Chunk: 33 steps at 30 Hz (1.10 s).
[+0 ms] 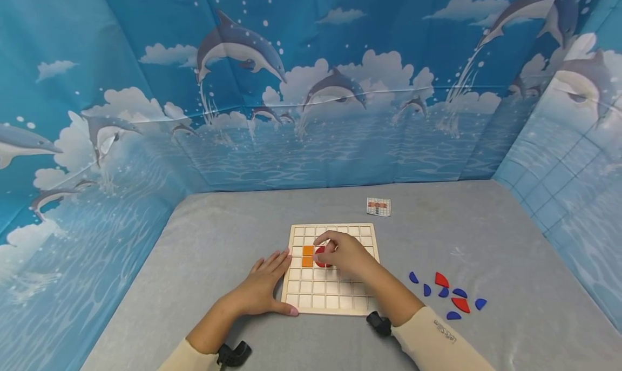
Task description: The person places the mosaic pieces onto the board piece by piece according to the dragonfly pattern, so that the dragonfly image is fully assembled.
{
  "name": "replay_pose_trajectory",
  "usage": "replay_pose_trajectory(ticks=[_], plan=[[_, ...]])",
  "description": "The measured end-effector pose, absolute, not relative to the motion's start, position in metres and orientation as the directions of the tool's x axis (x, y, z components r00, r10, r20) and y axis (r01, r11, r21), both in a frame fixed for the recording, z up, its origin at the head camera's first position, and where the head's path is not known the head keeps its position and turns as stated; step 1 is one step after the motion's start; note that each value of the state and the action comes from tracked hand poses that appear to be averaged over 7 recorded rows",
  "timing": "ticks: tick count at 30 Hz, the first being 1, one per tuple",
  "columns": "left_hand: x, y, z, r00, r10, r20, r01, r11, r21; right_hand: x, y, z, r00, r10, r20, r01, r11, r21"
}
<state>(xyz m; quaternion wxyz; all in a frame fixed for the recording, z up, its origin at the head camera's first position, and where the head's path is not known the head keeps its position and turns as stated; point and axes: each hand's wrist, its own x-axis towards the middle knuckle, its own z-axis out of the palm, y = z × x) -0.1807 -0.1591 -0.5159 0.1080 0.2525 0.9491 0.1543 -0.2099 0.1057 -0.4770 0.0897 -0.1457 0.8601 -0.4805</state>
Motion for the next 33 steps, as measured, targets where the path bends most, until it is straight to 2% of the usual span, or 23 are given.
replay_pose_trajectory(ticks=[13, 24, 33], plan=[[-0.180, -0.161, -0.513, -0.853, 0.508, -0.119, 0.440, 0.823, 0.360, -0.206, 0.173, -0.453, -0.970, -0.241, -0.030, -0.074, 0.411, -0.909], [-0.179, -0.159, -0.515, -0.857, 0.500, -0.126, 0.427, 0.825, 0.370, -0.186, 0.232, -0.453, -0.988, -0.128, -0.089, 0.007, 0.535, -0.845], [-0.180, -0.157, -0.514, -0.854, 0.504, -0.131, 0.430, 0.824, 0.367, -0.178, 0.274, -0.473, -0.985, -0.078, -0.154, 0.070, 0.634, -0.770]])
